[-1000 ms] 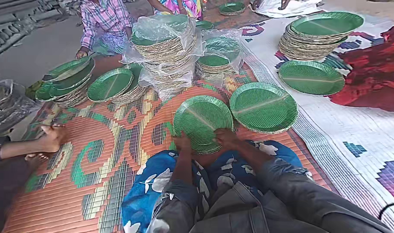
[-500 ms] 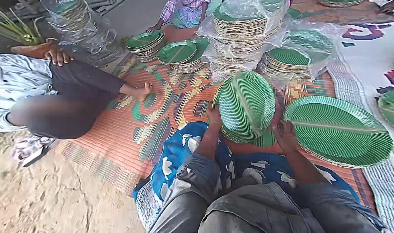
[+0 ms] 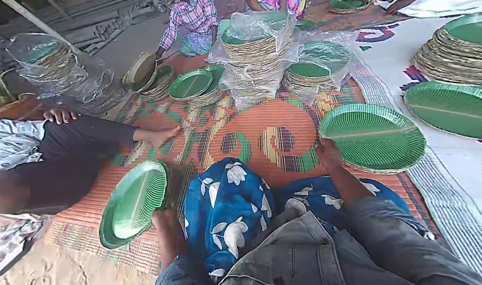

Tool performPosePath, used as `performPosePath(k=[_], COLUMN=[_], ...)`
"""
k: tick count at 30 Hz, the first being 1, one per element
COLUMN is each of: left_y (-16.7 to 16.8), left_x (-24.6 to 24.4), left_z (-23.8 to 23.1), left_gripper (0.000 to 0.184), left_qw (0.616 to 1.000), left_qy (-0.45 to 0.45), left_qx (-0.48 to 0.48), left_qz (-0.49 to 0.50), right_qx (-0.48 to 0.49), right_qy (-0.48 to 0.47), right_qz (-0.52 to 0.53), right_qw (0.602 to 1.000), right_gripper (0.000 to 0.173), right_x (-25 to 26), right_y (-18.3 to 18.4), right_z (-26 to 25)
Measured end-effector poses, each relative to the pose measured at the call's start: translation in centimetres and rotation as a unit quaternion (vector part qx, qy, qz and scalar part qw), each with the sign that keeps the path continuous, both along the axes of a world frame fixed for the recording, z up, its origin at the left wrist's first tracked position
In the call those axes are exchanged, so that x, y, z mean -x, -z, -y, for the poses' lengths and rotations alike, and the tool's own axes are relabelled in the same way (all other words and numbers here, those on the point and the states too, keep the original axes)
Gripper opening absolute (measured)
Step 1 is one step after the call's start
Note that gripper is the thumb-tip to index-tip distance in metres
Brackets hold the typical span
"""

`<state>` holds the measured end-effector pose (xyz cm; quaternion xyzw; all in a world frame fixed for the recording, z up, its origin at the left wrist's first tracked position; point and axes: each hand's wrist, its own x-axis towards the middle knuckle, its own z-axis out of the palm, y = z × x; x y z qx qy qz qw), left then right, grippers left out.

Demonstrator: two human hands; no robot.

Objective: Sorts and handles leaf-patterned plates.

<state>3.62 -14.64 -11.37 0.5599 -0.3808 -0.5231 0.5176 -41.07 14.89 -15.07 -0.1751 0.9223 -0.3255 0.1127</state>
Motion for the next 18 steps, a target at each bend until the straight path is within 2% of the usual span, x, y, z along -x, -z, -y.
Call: performPosePath(k=[2,6,8,10,13,16,18], left_y=[-0.6,-3.4,-4.9,-8.0,-10.8,-9.1,-6.2], left_x=[2.1,7.9,11.1,15.6,22.5,28.2,30.1], left_z=[-0.1,1.0,1.6,0.6,-3.4,-8.4,-11.6], left_gripper=[0.048,0.042,0.044,0.041,0.029,0.02,0.026], left_qw=[0.996,0.998,0.991,0.981,0.967,0.937,0.906], left_qy=[-0.018,0.013,0.054,0.097,0.195,0.322,0.417], left_qx=[-0.065,-0.054,-0.03,-0.028,-0.011,-0.008,-0.014], left_qz=[-0.064,-0.04,-0.12,-0.165,-0.164,-0.138,-0.07], right_qx=[0.002,-0.025,-0.077,-0.136,-0.207,-0.256,-0.272], right_qy=[0.021,0.083,0.098,0.114,0.107,0.084,0.073], right_qz=[-0.004,-0.059,-0.022,0.045,0.112,0.127,0.116], right_qw=[1.0,0.995,0.992,0.983,0.966,0.955,0.953], right_gripper=[0.041,0.04,0.051,0.06,0.05,0.042,0.039], right_x=[-0.1,0.1,0.7,1.3,1.2,1.1,1.2], right_y=[-0.6,-2.0,-2.1,-2.0,-1.8,-1.7,-1.6], right_z=[-0.1,-0.9,-1.6,-1.9,-2.0,-1.8,-1.7])
